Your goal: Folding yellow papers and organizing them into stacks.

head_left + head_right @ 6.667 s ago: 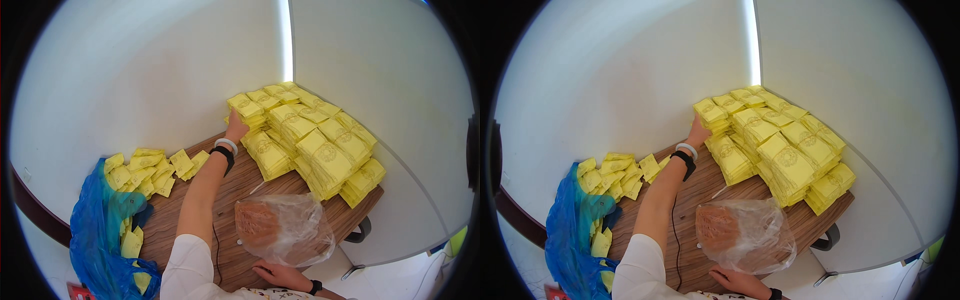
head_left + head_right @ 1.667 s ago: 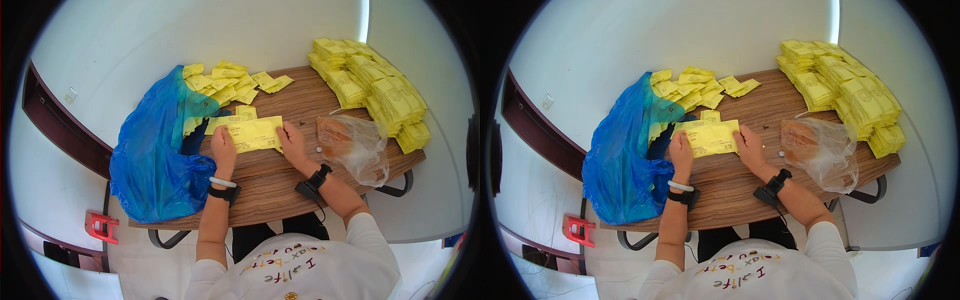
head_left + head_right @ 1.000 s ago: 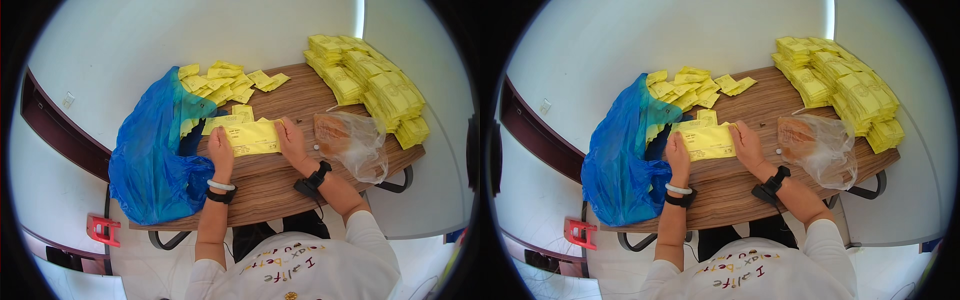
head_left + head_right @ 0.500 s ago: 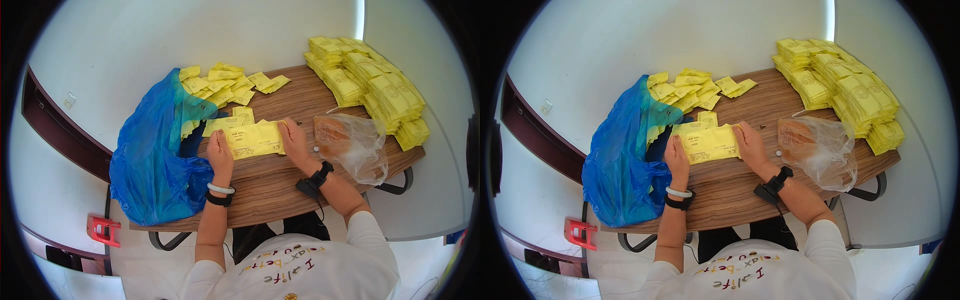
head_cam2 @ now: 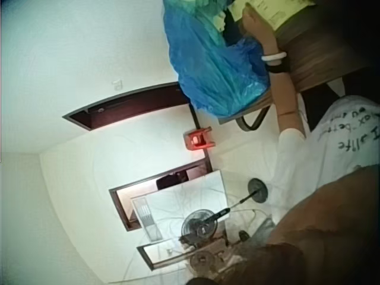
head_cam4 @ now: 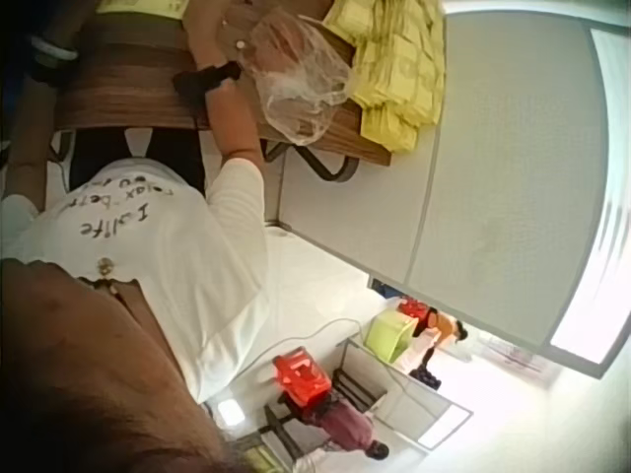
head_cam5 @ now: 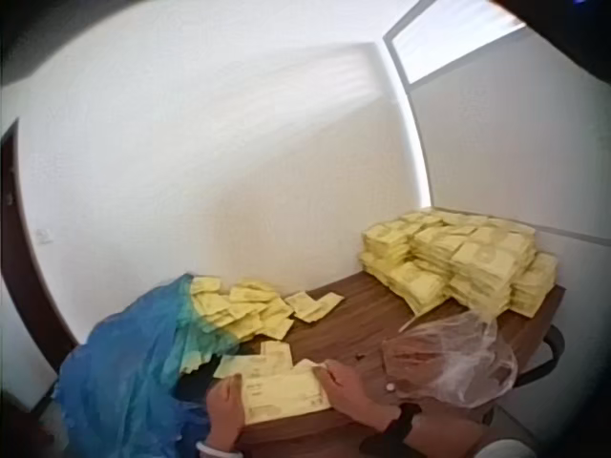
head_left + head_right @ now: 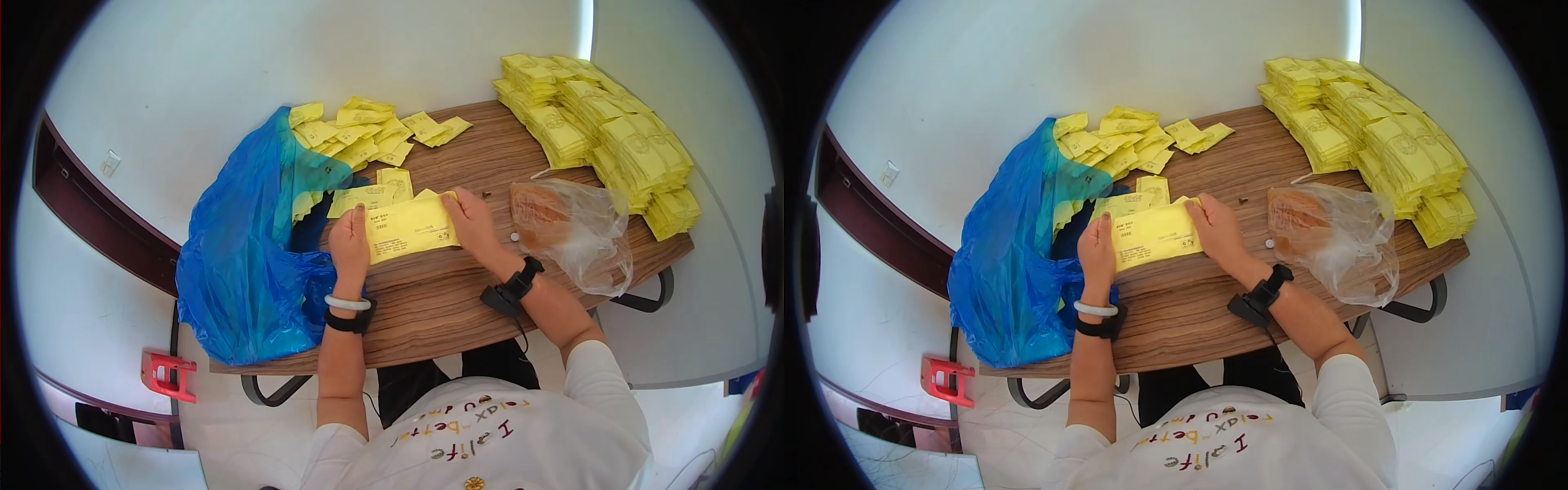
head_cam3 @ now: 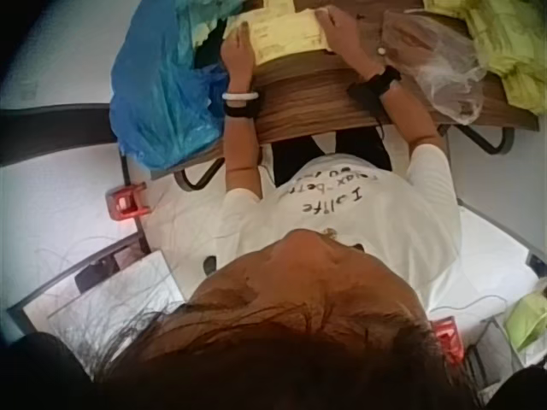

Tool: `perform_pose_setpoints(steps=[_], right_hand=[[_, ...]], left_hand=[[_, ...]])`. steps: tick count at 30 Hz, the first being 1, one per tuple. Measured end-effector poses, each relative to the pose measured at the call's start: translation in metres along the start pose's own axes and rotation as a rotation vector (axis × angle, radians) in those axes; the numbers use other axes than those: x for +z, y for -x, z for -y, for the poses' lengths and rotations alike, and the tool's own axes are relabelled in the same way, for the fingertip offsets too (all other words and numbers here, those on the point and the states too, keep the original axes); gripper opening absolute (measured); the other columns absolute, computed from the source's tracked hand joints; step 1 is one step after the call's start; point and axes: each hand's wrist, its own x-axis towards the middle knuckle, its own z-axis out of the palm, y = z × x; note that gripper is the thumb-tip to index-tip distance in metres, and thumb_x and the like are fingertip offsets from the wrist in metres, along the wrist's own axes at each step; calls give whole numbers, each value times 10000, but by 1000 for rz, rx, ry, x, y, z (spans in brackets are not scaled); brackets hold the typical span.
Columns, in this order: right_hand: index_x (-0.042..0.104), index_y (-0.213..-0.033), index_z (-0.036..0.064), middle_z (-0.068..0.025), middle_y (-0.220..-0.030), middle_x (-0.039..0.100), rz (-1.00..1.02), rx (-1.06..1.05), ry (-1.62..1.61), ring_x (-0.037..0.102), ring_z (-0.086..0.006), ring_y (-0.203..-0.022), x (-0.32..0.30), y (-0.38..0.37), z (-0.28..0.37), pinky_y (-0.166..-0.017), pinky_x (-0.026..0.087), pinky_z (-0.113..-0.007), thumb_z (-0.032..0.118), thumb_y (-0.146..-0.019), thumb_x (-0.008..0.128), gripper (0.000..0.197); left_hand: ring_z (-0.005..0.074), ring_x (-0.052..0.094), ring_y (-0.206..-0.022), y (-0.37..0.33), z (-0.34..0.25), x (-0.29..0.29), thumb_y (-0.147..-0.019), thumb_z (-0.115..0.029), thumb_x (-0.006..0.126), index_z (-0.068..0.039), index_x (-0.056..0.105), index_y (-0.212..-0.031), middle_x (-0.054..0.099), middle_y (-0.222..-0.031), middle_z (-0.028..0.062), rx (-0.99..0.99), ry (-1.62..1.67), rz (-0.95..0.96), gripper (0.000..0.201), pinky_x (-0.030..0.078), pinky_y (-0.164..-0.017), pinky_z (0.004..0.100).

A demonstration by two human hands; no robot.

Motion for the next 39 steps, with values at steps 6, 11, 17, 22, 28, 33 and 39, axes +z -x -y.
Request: perform_pose_setpoints(steps=[6,11,17,22,28,33,39], right_hand=[[545,-847,-16,-62,-674,518,178,160,138,473,-114,-630,1,3,-18,-572,407,-303,242,-983,581,295],[586,-833,-15,-50,-669,555,362,354,126,513,-127,-610,2,11,-6,-565,419,-317,269,-963,615,314],[644,-855,0,3,-711,582,422,117,200,529,-87,-645,-9,-5,-37,-574,431,-289,245,-968,616,271],[671,-900,21,-59,-929,674,376,-479,418,618,-199,-845,-37,0,11,-719,494,-339,144,-904,639,126],[651,-955,51,-94,-1153,664,684,-960,698,618,-301,-1020,-56,36,22,-854,511,-395,112,-826,621,146],[636,-956,49,-89,-1199,629,843,-965,788,619,-291,-1047,-58,55,18,-885,522,-389,106,-841,556,152],[636,-1040,28,-122,-1247,622,1022,-751,940,629,-300,-1056,-51,60,26,-892,519,-377,115,-856,547,222]], left_hand=[[57,460,-651,6,38,-3,-1008,-261,571,-1,627,-806,553,-696,-22,-207,168,157,333,398,-592,254],[46,514,-660,9,45,-22,-985,-247,602,-10,632,-798,587,-711,-24,-313,100,293,303,412,-590,238],[41,555,-667,-1,34,-45,-965,-232,628,-28,634,-802,611,-702,-16,-226,75,418,261,425,-589,220],[154,635,-733,9,11,-65,-902,-158,648,-59,654,-861,657,-776,37,243,-249,448,108,490,-652,269],[316,649,-912,55,24,-68,-822,-104,640,-75,650,-923,693,-982,85,806,-537,618,106,533,-771,375],[294,628,-1000,70,-4,-68,-847,-130,618,-76,635,-967,659,-1110,88,611,-676,961,132,538,-815,370],[293,548,-1199,67,-25,-39,-906,-189,587,-86,590,-1218,572,-1289,123,491,-488,698,329,484,-961,398]])
